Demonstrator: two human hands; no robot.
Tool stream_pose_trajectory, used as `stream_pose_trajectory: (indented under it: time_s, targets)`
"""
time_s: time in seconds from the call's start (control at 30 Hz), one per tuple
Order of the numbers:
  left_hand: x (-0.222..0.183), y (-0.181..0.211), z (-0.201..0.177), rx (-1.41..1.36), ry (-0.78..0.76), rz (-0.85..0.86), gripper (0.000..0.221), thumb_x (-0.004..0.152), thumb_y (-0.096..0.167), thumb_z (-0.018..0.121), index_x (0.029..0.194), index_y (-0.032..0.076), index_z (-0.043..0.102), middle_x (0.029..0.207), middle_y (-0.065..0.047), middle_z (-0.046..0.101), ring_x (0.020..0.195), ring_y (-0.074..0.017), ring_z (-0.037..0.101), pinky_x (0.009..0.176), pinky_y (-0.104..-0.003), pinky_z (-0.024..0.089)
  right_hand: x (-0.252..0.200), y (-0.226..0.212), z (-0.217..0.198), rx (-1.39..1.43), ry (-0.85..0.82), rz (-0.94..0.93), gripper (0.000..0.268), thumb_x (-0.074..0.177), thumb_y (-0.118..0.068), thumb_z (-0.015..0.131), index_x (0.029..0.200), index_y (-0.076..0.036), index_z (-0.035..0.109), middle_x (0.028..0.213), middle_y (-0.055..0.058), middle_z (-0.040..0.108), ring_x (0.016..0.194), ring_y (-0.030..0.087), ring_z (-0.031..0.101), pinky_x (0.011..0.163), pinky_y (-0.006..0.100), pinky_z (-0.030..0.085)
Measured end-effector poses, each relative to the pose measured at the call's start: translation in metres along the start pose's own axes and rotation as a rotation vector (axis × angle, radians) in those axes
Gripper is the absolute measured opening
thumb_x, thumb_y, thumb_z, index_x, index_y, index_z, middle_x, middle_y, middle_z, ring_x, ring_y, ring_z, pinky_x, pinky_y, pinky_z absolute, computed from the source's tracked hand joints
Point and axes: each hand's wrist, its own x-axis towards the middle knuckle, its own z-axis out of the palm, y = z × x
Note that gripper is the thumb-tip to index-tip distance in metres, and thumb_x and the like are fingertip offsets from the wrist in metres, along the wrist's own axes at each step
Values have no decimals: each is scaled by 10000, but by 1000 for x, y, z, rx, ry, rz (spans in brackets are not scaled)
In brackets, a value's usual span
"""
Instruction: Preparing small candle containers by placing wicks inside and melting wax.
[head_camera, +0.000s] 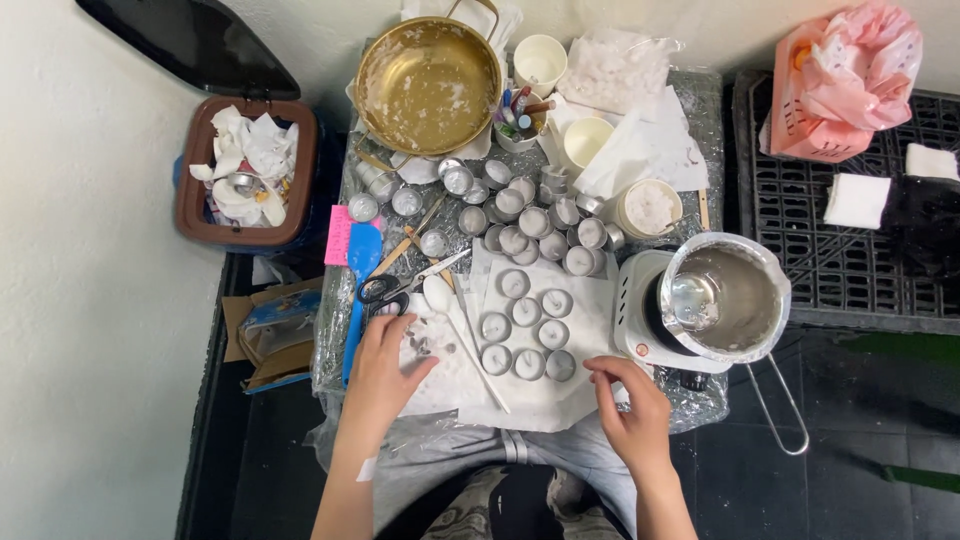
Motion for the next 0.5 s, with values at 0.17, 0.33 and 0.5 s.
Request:
stream_pose_trajectory:
  time_s: [0.17, 0.33, 0.5]
  targets:
    - [-2, 0, 2, 72, 6, 33, 623, 717, 300, 884, 1228, 52, 626, 1225, -147, 578, 1042, -359, 613, 894, -446, 494, 1, -1, 2, 14, -20, 31, 176, 895, 20, 672, 1043, -56, 730, 956, 59, 756, 788, 136, 735, 712, 260, 557]
    - [2, -1, 4, 82, 16, 102, 604, 719, 297, 874, 1173, 10, 597, 1218, -165, 563, 1075, -377, 594, 912, -456, 474, 4, 1, 3, 20, -24, 28, 161, 901, 6, 680, 1040, -59, 727, 947, 53, 757, 782, 135, 729, 714, 259, 552]
    - [3, -1, 6, 69, 12, 107, 529, 726, 288, 873, 1093, 27, 596, 1156, -110, 585, 1066, -350, 602, 900, -454, 466, 4, -1, 1, 0, -9, 25, 156, 907, 0, 679, 1043, -62, 722, 962, 54, 757, 782, 142, 728, 716, 265, 554]
